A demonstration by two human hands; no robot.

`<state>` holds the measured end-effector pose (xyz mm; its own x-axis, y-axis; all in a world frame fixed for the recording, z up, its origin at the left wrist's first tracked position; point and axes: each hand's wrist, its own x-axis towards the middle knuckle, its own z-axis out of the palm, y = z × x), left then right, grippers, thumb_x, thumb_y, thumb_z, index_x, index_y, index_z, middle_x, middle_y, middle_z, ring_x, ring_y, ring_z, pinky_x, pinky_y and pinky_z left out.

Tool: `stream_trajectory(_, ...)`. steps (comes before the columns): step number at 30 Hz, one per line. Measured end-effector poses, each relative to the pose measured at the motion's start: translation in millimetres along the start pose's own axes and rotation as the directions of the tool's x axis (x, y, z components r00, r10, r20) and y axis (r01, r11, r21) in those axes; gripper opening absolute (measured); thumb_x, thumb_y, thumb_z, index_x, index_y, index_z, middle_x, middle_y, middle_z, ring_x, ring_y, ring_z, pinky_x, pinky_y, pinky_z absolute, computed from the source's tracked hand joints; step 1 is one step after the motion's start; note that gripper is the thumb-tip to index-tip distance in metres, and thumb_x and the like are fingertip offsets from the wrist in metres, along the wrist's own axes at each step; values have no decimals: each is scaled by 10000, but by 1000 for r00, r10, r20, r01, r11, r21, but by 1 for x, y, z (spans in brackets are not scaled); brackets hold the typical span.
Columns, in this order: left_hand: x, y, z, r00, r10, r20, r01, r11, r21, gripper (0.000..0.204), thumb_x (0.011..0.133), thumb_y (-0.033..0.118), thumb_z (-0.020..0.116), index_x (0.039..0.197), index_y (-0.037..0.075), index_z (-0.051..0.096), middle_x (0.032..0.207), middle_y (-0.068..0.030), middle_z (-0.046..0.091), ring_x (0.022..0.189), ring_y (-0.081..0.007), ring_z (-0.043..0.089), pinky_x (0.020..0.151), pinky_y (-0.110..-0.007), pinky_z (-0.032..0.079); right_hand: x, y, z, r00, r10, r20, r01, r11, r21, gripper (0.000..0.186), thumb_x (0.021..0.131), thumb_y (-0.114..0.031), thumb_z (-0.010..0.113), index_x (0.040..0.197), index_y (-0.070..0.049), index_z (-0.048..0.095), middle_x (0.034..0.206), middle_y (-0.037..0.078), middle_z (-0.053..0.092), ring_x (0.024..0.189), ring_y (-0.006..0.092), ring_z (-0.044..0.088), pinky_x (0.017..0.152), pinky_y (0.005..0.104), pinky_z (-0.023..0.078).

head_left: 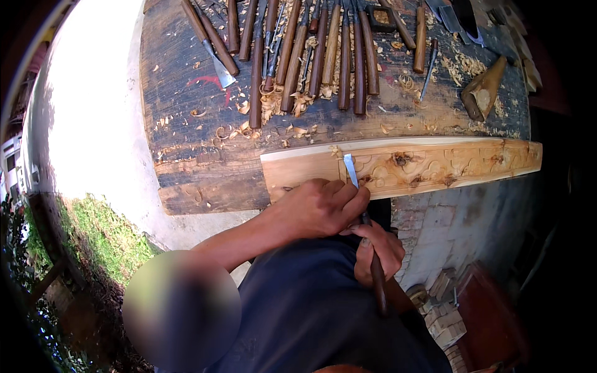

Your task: The person carves decorative floral patterns into a long wooden board using a variety of chisels and gouges. They use their hands to guide the tools along the wood and clear away wood shavings from the surface.

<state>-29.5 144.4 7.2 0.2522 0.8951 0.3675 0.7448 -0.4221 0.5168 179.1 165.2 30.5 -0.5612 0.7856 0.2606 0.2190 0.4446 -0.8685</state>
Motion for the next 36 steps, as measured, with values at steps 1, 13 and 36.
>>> stream_trajectory(1,-1,0,1,1000,22,1,-22,1000,22,459,863,236,755,1238,-21,691,824,-31,593,722,-187,706,571,-338,552,1,0,-3,999,-28,22,28,1000,7,227,1006,-22,574,1078,73,768,896,199,826,786,327,824,745,398,660)
stream_trajectory(13,-1,1,2,999,47,-28,-45,997,57,381,837,167,748,1178,8,693,788,-18,577,665,-169,672,553,-325,529,8,-5,-8,1000,-10,14,9,996,88,209,992,43,585,1091,75,766,889,201,827,789,325,832,725,384,666)
stream_trajectory(36,-1,0,2,999,-39,-32,38,998,-43,495,874,274,773,1254,-29,678,851,-62,596,726,-210,699,584,-372,558,2,-2,5,998,44,-36,-41,996,80,228,1066,-33,551,1109,93,736,879,225,817,795,297,816,783,377,657)
